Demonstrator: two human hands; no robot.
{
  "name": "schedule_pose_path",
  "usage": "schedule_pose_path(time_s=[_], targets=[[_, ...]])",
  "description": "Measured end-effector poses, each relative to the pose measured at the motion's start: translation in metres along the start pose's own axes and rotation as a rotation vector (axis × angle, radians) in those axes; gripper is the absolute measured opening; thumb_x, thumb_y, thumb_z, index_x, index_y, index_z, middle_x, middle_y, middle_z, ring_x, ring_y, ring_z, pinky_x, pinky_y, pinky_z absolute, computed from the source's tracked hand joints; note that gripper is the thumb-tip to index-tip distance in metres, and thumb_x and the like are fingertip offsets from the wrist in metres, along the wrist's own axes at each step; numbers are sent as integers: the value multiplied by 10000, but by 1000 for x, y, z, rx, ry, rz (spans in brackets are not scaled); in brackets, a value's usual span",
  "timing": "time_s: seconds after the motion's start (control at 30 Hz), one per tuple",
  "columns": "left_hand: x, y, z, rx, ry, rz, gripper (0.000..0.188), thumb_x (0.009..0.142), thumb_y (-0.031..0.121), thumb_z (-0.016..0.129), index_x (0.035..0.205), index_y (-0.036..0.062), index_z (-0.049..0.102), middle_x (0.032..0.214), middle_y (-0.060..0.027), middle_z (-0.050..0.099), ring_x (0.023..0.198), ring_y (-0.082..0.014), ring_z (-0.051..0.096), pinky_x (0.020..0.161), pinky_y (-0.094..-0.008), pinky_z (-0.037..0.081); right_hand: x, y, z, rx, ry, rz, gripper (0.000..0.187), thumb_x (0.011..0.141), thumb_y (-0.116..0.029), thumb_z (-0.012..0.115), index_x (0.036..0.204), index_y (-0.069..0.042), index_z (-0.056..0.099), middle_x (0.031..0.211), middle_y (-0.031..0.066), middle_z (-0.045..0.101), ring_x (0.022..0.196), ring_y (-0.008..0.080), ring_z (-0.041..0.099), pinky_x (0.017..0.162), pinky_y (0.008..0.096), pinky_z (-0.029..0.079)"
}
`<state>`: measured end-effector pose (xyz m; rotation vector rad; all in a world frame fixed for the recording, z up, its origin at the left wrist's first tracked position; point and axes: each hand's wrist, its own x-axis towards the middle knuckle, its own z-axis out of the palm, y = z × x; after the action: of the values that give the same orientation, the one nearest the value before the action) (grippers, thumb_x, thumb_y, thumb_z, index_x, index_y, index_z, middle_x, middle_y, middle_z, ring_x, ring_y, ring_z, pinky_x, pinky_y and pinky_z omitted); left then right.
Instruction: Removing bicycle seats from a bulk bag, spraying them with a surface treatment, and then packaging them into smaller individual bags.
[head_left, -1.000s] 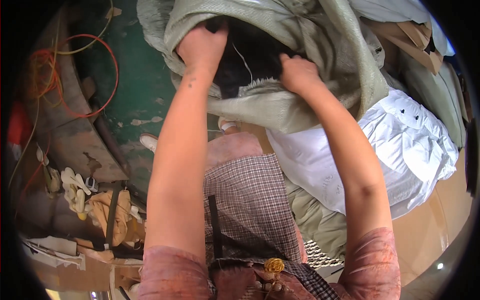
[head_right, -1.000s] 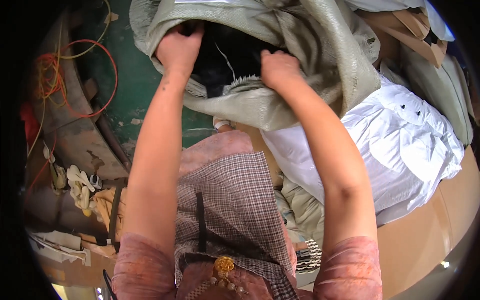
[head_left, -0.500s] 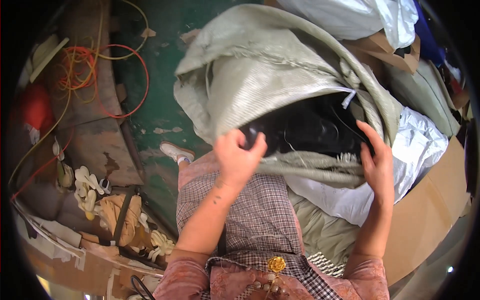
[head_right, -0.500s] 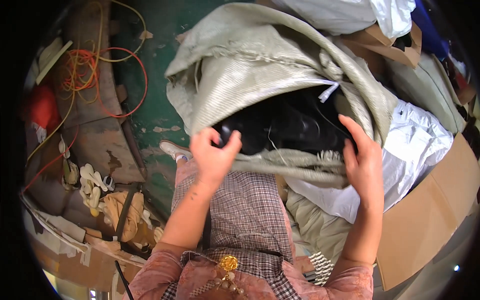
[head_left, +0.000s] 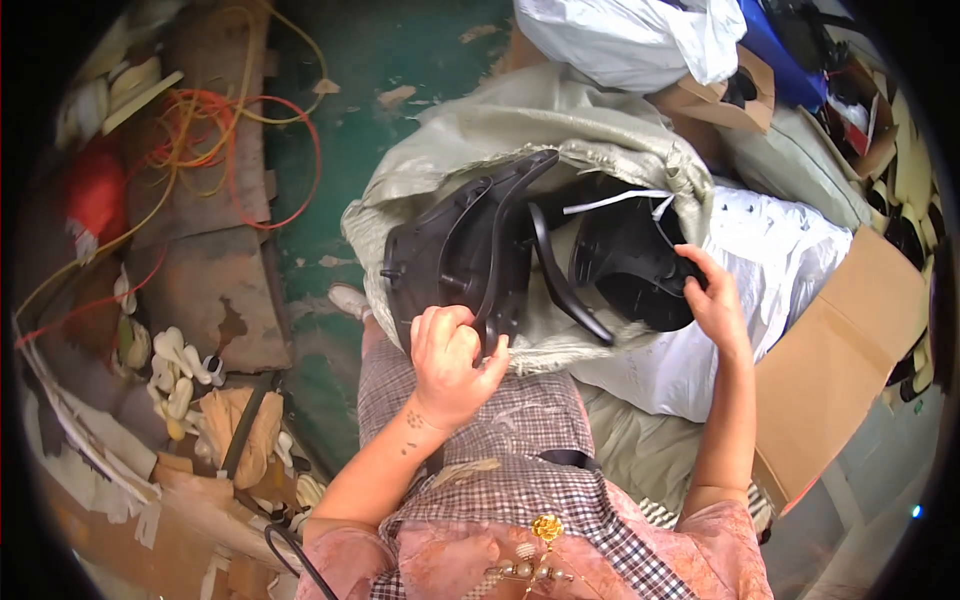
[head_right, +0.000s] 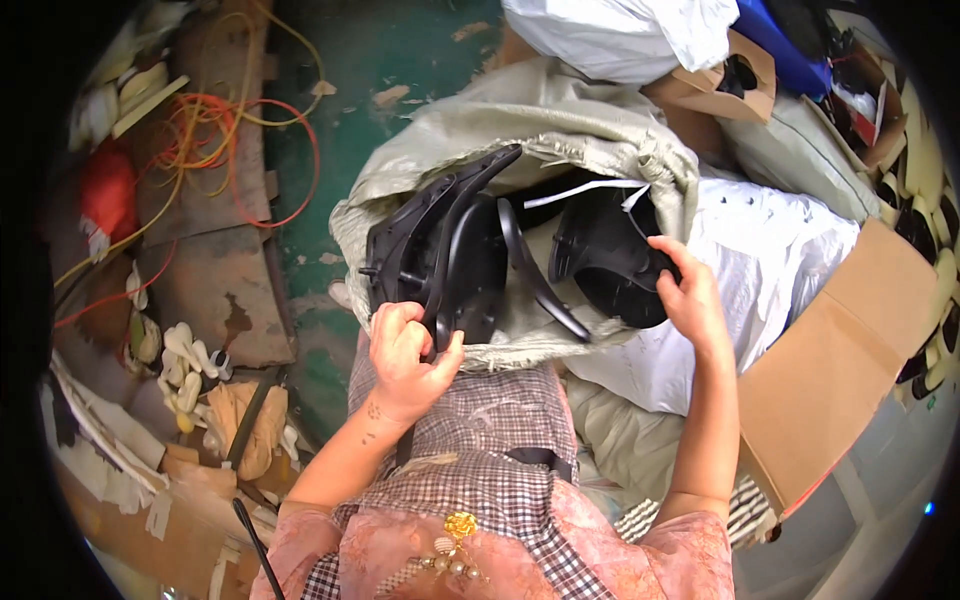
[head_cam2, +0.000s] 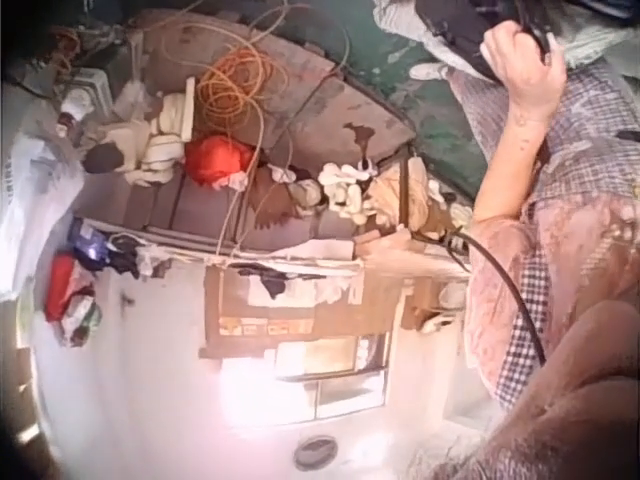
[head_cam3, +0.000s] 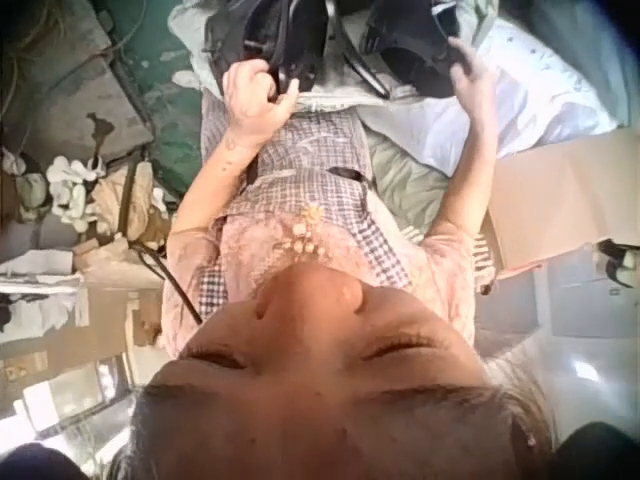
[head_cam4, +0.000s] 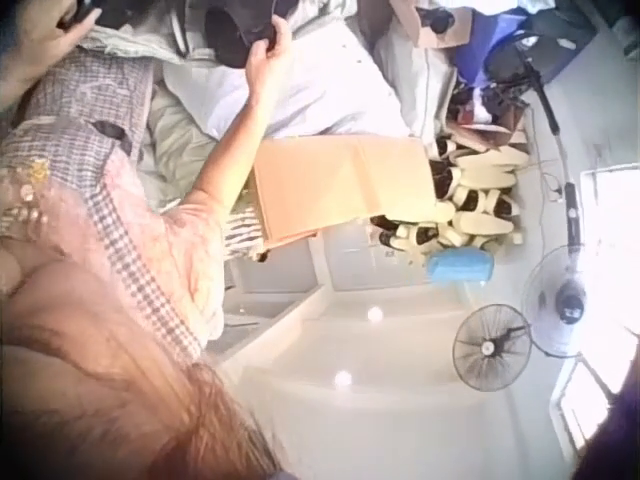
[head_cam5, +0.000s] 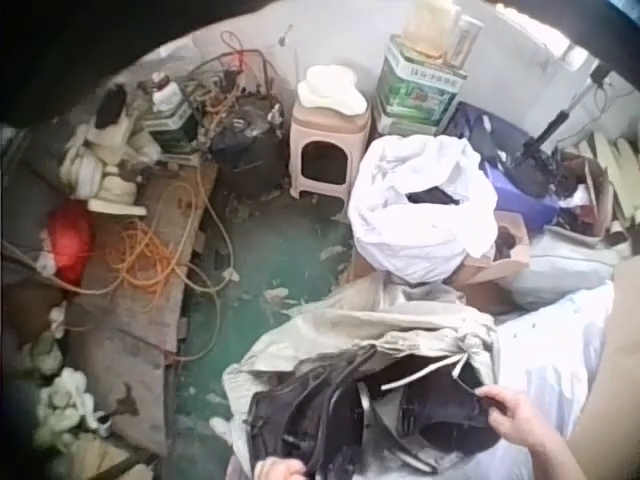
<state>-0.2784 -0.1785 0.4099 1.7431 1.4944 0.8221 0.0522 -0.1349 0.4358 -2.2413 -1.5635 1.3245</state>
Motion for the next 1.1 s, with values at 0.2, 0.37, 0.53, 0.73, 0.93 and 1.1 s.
schedule_pose_path(time_s=[0.2, 0.37, 0.53, 0.73, 0.93, 1.1], targets=[[-29, -24, -78, 167, 118, 5, 335, 538, 75, 730, 577, 72, 397, 808, -116, 504, 705, -269, 483, 618, -369, 380, -21, -34, 38, 215, -127, -147, 428, 689, 72, 442, 1096, 11, 557, 1003, 74, 602, 949, 137, 552, 849, 249, 412], [-52, -29, -162, 167, 451, -217, 377, 581, 47, 745, 587, 53, 369, 814, -126, 483, 702, -262, 492, 595, -316, 411, -35, -78, 49, 379, -238, -208, 487, 662, 93, 430, 1128, 7, 542, 1066, 40, 568, 992, 118, 524, 893, 233, 379], [-76, -44, -265, 108, 780, -432, 415, 650, 56, 732, 593, 47, 321, 717, -46, 431, 619, -146, 398, 557, -263, 353, -34, -122, 61, 333, -268, -290, 515, 637, 104, 404, 1124, 10, 542, 1009, 21, 586, 934, 94, 528, 861, 210, 383], [-111, -62, -378, 39, 1065, -557, 448, 667, 112, 747, 570, 74, 312, 597, 33, 318, 564, -84, 292, 501, -238, 283, -49, -194, 79, 140, -322, -483, 515, 622, 111, 382, 1104, 33, 545, 1010, 32, 589, 941, 92, 528, 862, 207, 377], [-155, -71, -439, 486, 1067, -567, 441, 640, 103, 748, 569, 53, 315, 631, -10, 362, 571, -140, 346, 537, -278, 331, -52, -258, 111, 356, -454, -472, 612, 620, 115, 380, 1219, 21, 462, 1039, 60, 570, 950, 95, 521, 873, 203, 369], [-199, -86, -458, 505, 895, -466, 438, 598, 89, 745, 565, 39, 312, 666, -72, 388, 583, -202, 371, 549, -309, 348, -50, -310, 179, 220, -518, -438, 599, 606, 110, 413, 1194, 20, 482, 971, 58, 584, 878, 106, 540, 777, 205, 414]])
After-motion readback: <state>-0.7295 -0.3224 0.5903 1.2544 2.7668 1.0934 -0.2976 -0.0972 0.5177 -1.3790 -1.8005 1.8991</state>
